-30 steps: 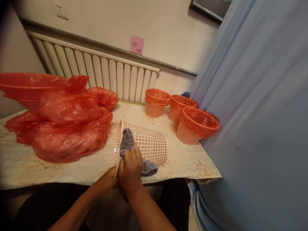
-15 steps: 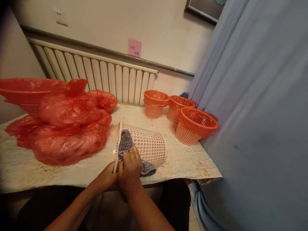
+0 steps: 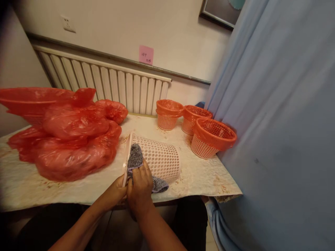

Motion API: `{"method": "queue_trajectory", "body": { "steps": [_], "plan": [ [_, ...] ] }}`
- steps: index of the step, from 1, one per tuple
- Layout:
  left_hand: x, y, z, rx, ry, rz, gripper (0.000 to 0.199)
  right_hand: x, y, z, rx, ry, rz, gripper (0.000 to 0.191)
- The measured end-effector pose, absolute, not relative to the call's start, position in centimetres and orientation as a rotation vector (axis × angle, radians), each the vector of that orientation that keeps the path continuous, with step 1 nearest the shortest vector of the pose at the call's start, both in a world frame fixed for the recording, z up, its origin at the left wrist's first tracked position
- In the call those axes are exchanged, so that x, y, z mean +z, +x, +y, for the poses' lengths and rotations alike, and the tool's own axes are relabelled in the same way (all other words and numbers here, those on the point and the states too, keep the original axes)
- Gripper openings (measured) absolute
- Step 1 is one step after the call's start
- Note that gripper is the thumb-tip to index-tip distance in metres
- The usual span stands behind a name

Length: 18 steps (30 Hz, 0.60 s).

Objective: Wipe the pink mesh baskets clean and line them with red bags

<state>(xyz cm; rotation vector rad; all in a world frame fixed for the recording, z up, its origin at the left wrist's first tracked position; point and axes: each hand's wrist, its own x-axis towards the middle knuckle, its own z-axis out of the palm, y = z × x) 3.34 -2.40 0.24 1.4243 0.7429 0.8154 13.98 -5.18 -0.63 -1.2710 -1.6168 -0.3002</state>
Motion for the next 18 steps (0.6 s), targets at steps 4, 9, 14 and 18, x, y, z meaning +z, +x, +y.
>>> {"method": "queue_trajectory", "body": {
  "steps": [4, 9, 14, 18],
  "plan": [
    [0.14, 3.38, -2.52, 0.791, 1.408, 0.737, 0.037, -0.77, 13.94, -5.36, -0.292, -1.256, -1.619, 0.026],
    [-0.1, 3.39, -2.43, 0.794, 1.447, 0.746, 0.034, -0.88, 13.91, -5.4, -0.277, -1.284, -1.609, 0.025],
    [-0.15, 3.44, -2.34, 0.807, 1.46, 0.741, 0.035, -1.04, 13.94, -5.39, -0.279, -1.292, -1.611, 0.019],
    [-0.13, 3.44, -2.34, 0.8, 1.449, 0.738, 0.035, -1.29, 13.98, -5.36, -0.282, -1.301, -1.619, 0.019]
  ]
}}
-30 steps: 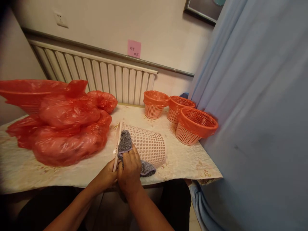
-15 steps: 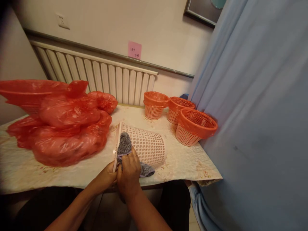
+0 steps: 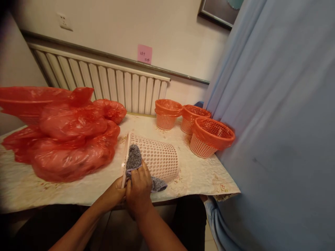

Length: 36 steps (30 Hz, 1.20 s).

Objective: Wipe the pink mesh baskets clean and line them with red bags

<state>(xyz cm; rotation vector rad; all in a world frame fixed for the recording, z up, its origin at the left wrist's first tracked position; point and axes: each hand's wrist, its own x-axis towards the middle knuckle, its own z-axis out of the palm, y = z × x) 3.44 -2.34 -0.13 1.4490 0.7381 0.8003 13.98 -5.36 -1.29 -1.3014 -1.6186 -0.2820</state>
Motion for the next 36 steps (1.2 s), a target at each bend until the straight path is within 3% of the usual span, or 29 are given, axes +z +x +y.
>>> {"method": "queue_trajectory", "body": {
  "steps": [36],
  "plan": [
    [-1.04, 3.18, -2.28, 0.75, 1.429, 0.783, 0.036, -1.52, 13.91, -5.55, -0.246, -1.313, -1.614, 0.025]
  ]
}}
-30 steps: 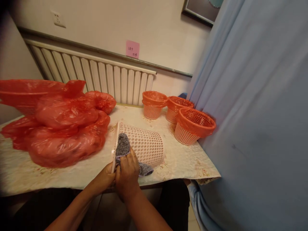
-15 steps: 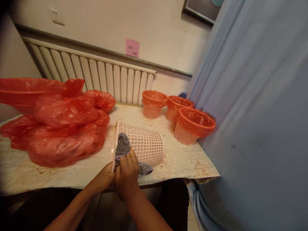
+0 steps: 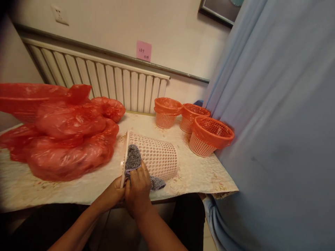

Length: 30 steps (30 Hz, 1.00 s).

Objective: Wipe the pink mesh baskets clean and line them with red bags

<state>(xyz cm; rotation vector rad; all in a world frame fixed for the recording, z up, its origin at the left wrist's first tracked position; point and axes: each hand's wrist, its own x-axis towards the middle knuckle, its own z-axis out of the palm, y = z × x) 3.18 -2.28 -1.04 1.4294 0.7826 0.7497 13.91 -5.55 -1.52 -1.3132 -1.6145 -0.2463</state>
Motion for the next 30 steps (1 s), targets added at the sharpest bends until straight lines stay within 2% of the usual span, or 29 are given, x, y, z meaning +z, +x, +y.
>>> {"method": "queue_trajectory", "body": {
  "steps": [13, 25, 30],
  "plan": [
    [-0.8, 2.9, -2.4, 0.751, 1.483, 0.786, 0.03, -1.6, 13.8, -5.6, -0.26, -1.293, -1.61, 0.026],
    [-1.0, 3.0, -1.8, 0.818, 1.58, 0.747, 0.036, -0.7, 14.3, -4.3, -0.377, -1.293, -1.599, 0.022],
    [-1.1, 3.0, -1.6, 0.833, 1.595, 0.682, 0.037, 0.5, 15.7, -3.5, -0.352, -1.308, -1.639, 0.033]
  ]
}}
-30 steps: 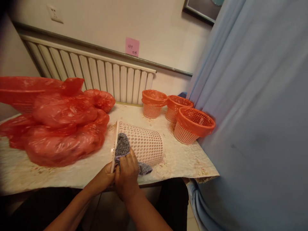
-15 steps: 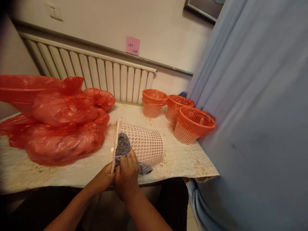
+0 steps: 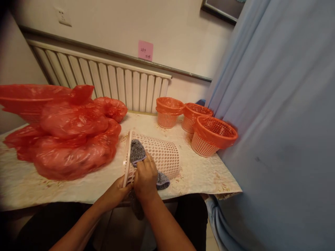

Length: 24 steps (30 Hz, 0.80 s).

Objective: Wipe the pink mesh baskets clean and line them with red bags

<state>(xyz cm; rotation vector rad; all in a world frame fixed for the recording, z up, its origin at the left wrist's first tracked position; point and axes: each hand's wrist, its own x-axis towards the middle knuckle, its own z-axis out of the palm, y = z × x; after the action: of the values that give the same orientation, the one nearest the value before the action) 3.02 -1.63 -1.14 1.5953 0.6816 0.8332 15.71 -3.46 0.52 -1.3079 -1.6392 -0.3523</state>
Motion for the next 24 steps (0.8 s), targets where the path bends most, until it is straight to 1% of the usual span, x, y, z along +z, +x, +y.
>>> {"method": "queue_trajectory", "body": {
  "steps": [3, 6, 11, 14, 20, 24],
  "plan": [
    [-1.3, 2.9, -1.7, 0.805, 1.595, 0.675, 0.04, 1.0, 17.7, -2.8, -0.358, -1.344, -1.628, 0.041],
    [-1.3, 2.8, -1.9, 0.772, 1.577, 0.703, 0.044, 0.9, 20.9, -2.1, -0.374, -1.414, -1.578, 0.044],
    [-1.1, 2.7, -2.0, 0.758, 1.599, 0.779, 0.042, -0.3, 26.6, -1.6, -0.366, -1.591, -1.429, 0.038],
    [-1.3, 2.7, -1.9, 0.748, 1.606, 0.767, 0.039, -1.1, 29.0, -1.6, -0.367, -1.662, -1.353, 0.039],
    [-1.2, 2.5, -1.8, 0.725, 1.562, 0.778, 0.039, -2.6, 31.1, -1.2, -0.275, -1.829, -1.064, 0.043],
    [-0.7, 2.4, -1.5, 0.778, 1.511, 0.796, 0.044, -3.1, 30.5, -1.3, -0.299, -1.795, -1.065, 0.044]
  ]
}}
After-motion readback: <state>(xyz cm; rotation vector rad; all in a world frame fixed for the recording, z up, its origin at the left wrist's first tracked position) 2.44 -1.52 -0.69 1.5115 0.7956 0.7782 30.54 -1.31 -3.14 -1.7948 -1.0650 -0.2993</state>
